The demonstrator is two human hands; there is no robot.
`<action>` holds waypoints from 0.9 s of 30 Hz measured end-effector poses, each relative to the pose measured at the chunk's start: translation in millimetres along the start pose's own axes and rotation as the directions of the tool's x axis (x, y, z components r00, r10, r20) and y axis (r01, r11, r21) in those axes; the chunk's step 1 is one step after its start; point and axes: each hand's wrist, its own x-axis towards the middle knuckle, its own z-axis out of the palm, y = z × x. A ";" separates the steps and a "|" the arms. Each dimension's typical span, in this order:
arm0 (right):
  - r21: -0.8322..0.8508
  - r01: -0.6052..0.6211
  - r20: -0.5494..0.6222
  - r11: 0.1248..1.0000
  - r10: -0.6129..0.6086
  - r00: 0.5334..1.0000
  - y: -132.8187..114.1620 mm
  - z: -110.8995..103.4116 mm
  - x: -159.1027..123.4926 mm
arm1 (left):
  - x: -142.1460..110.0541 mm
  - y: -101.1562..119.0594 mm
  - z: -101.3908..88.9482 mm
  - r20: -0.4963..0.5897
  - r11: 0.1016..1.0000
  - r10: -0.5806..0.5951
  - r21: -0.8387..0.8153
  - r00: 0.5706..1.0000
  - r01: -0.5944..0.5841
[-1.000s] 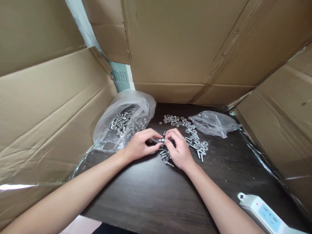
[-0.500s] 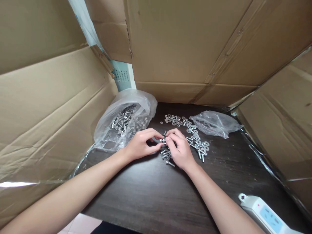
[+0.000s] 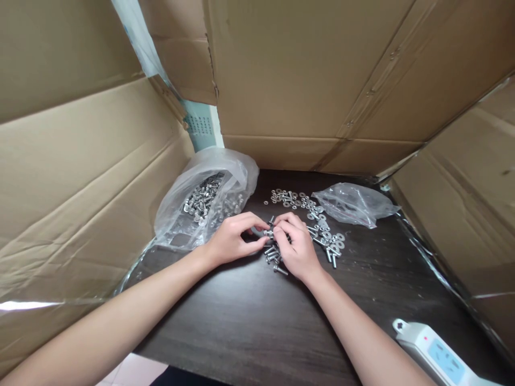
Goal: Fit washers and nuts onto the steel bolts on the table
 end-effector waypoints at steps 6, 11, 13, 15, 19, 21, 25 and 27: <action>0.041 -0.005 -0.006 0.999 0.005 1.000 0.1 -2.3 0.1 | 0.6 -0.3 -0.4 -0.022 1.000 0.016 0.012 1.000 -0.016; 0.003 0.021 0.008 1.000 -0.021 1.000 1.0 -0.6 -0.4 | 0.5 -0.3 -0.4 -0.018 1.000 0.013 0.005 1.000 -0.013; -0.015 0.017 0.008 1.000 -0.017 1.000 0.7 0.3 -0.2 | 0.4 -0.4 -0.3 -0.015 1.000 0.014 0.001 1.000 -0.014; -0.022 0.006 0.006 1.000 -0.006 1.000 0.1 0.2 0.1 | 0.4 -0.6 -0.2 -0.016 1.000 0.019 0.002 1.000 -0.018; 0.009 0.004 0.021 1.000 -0.004 1.000 -0.9 -2.0 0.2 | 0.3 -0.9 -0.5 -0.019 1.000 0.020 0.001 1.000 -0.020; 0.015 0.016 0.030 1.000 -0.017 0.999 -0.9 -2.5 0.0 | 0.3 -1.1 -0.5 -0.014 1.000 0.019 0.001 1.000 -0.019; 0.000 0.021 0.017 1.000 -0.021 1.000 -0.5 -0.4 0.1 | 0.2 -1.3 -0.2 0.002 1.000 0.020 0.003 1.000 -0.020; -0.020 0.012 0.010 1.000 -0.012 1.000 -0.4 0.9 0.5 | 0.4 -1.1 0.0 0.005 1.000 0.020 0.009 1.000 -0.020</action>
